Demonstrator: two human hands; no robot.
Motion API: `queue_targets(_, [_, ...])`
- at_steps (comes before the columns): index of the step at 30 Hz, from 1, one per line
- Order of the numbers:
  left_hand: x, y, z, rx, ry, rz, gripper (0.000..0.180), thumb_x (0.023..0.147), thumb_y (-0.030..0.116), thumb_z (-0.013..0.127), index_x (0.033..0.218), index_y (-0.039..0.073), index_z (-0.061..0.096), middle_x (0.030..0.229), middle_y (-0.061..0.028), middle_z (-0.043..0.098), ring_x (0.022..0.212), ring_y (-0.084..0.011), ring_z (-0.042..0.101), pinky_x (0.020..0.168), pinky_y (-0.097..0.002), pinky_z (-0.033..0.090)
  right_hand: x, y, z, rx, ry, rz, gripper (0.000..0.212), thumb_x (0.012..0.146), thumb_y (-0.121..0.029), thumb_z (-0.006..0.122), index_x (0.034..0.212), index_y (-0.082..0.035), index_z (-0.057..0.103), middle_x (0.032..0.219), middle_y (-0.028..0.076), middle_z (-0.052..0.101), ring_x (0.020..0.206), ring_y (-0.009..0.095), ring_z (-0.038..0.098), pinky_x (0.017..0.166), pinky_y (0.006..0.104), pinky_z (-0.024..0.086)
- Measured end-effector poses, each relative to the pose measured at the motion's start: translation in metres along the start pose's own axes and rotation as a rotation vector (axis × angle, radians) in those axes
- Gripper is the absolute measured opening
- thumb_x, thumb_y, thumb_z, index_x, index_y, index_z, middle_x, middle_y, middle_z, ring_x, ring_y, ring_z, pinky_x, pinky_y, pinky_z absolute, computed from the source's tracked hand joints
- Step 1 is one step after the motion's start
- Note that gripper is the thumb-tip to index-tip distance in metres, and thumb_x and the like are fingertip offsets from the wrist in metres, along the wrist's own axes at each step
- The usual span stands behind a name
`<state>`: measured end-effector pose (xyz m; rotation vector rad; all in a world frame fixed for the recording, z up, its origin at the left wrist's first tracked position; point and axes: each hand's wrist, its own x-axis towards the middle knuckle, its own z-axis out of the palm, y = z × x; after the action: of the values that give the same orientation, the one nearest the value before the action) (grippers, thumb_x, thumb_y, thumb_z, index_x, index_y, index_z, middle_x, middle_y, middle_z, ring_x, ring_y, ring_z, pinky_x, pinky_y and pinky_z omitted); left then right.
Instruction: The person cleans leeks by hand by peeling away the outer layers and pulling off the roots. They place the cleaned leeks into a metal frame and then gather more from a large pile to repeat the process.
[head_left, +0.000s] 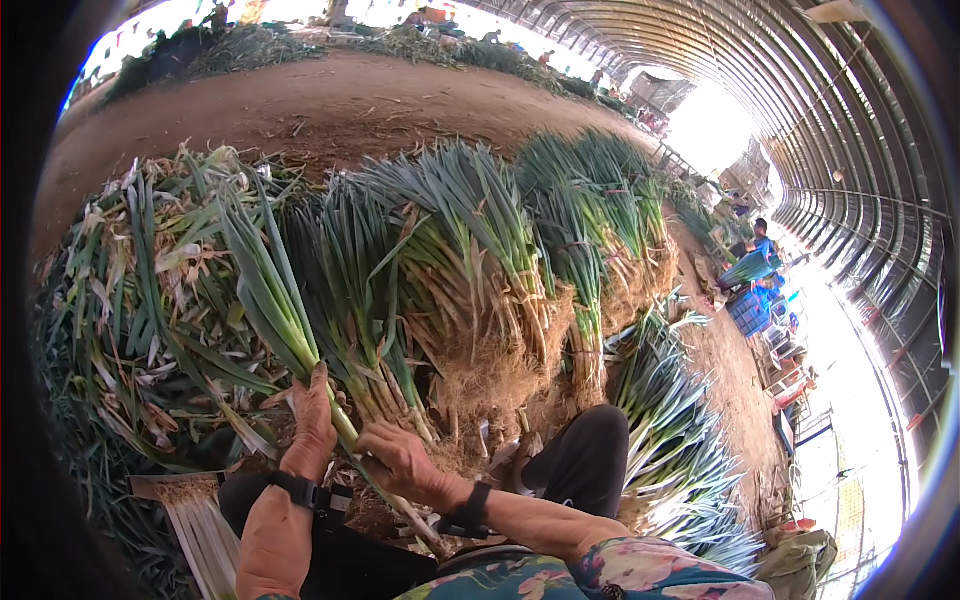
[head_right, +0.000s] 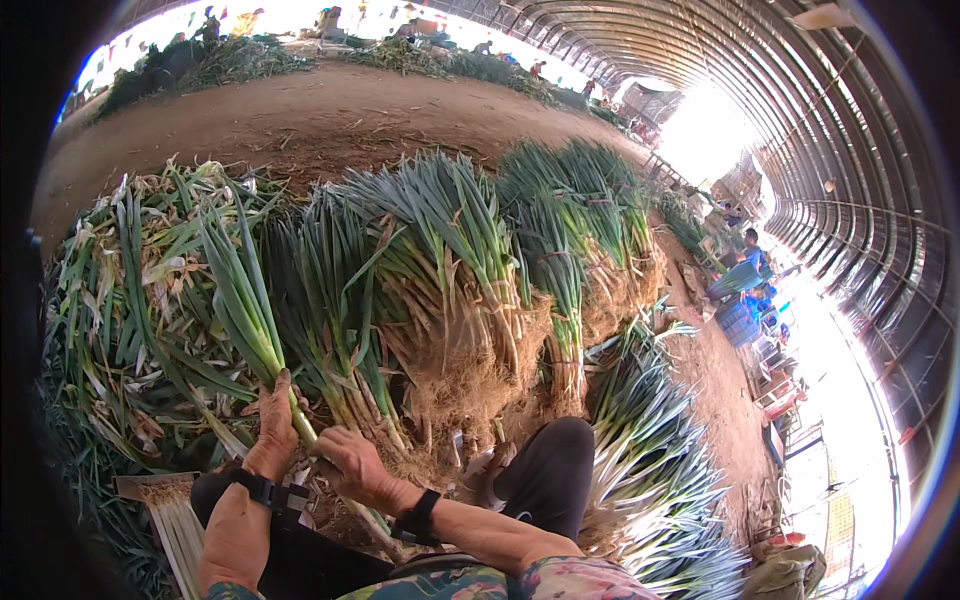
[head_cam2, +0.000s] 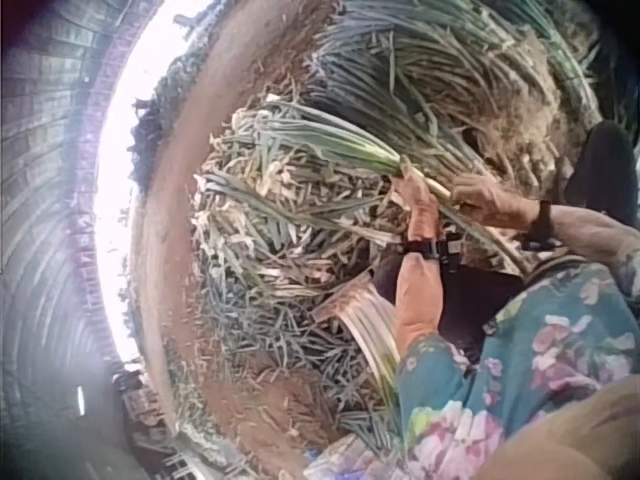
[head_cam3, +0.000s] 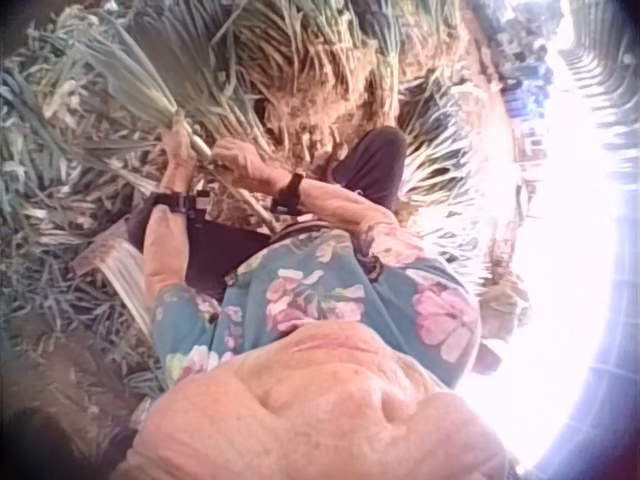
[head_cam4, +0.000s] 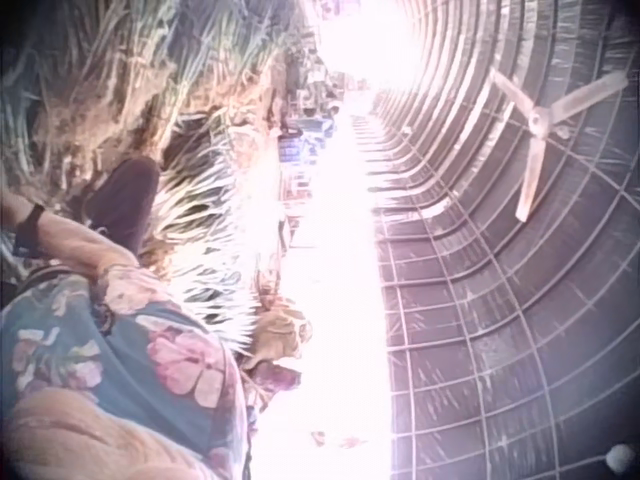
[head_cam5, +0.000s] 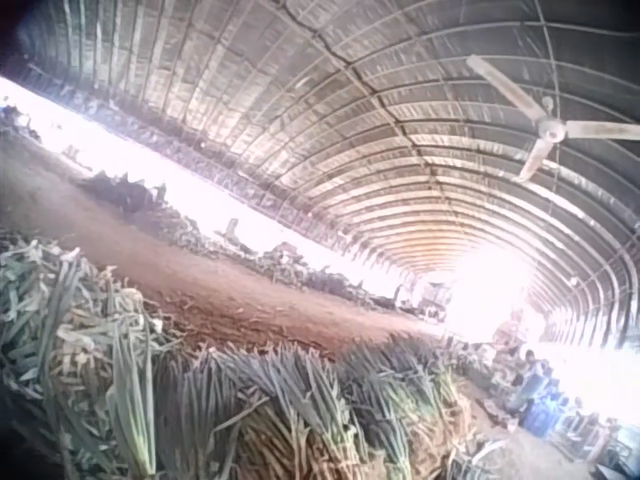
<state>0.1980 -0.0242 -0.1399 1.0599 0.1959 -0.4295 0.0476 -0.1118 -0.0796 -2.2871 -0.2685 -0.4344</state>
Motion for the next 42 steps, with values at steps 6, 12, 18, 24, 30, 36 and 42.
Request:
queue_targets(6, [-0.013,0.005,0.006,-0.04,0.035,-0.042,0.031,0.094,0.032,0.06,0.114,0.018,0.041,0.074,-0.0002,0.045,0.048,-0.0126,0.046,0.04,-0.0281,0.039,-0.007,-0.005,-0.008,0.321,-0.086,0.178,0.016,0.081,-0.003,0.064,0.096,-0.002,0.058,0.09,0.011,0.059,0.085,0.027,0.06,0.075,0.0357,0.048])
queue_targets(12, [-0.015,-0.001,0.0,-0.077,0.087,-0.076,0.034,0.095,0.034,0.057,0.119,0.015,0.042,0.073,-0.0018,0.043,0.046,-0.0143,0.044,0.039,-0.0299,0.037,-0.02,-0.016,-0.026,0.58,-0.251,0.497,0.02,0.096,-0.02,0.054,0.101,-0.001,0.057,0.09,0.008,0.064,0.086,0.015,0.058,0.079,0.0307,0.046])
queue_targets(18, [-0.019,0.004,-0.001,-0.048,0.16,-0.082,0.038,0.094,0.041,0.057,0.12,0.019,0.041,0.071,-0.0007,0.043,0.045,-0.0135,0.043,0.04,-0.029,0.036,-0.073,-0.023,-0.073,0.708,-0.384,0.605,0.019,0.094,-0.02,0.053,0.1,-0.003,0.058,0.087,0.005,0.061,0.086,0.015,0.059,0.077,0.0289,0.047])
queue_targets(24, [-0.037,0.005,0.0,-0.04,0.106,-0.065,0.035,0.094,0.042,0.057,0.113,0.018,0.041,0.07,-0.0002,0.042,0.046,-0.0131,0.042,0.041,-0.0301,0.036,-0.109,-0.044,-0.182,1.132,0.088,0.899,0.019,0.092,-0.018,0.06,0.102,-0.002,0.058,0.09,0.008,0.063,0.089,0.018,0.063,0.08,0.031,0.05])
queue_targets(30, [-0.064,-0.008,0.009,-0.015,-0.002,-0.078,0.032,0.095,0.041,0.055,0.107,0.016,0.039,0.069,-0.0005,0.042,0.046,-0.0137,0.043,0.042,-0.0295,0.038,-0.115,-0.024,-0.211,1.43,0.406,0.466,0.011,0.088,-0.01,0.06,0.097,-0.003,0.057,0.079,0.007,0.06,0.077,0.02,0.059,0.073,0.0331,0.048])
queue_targets(36, [-0.102,-0.014,0.014,-0.044,-0.03,-0.053,0.032,0.095,0.042,0.055,0.105,0.015,0.04,0.07,-0.0002,0.043,0.047,-0.0135,0.044,0.043,-0.0293,0.039,-0.086,-0.014,-0.218,1.437,0.632,0.425,0.013,0.089,-0.016,0.06,0.097,-0.006,0.056,0.076,0.003,0.054,0.071,0.016,0.055,0.073,0.0316,0.048])
queue_targets(42, [-0.145,-0.007,0.041,-0.027,-0.129,0.081,0.031,0.098,0.04,0.05,0.104,0.011,0.042,0.075,-0.0013,0.046,0.051,-0.0131,0.046,0.046,-0.0278,0.04,-0.035,0.026,-0.124,0.102,-0.264,0.544,0.058,0.093,-0.045,0.054,0.129,0.0,0.05,0.128,0.017,0.054,0.119,0.025,0.051,0.1,0.0366,0.041])
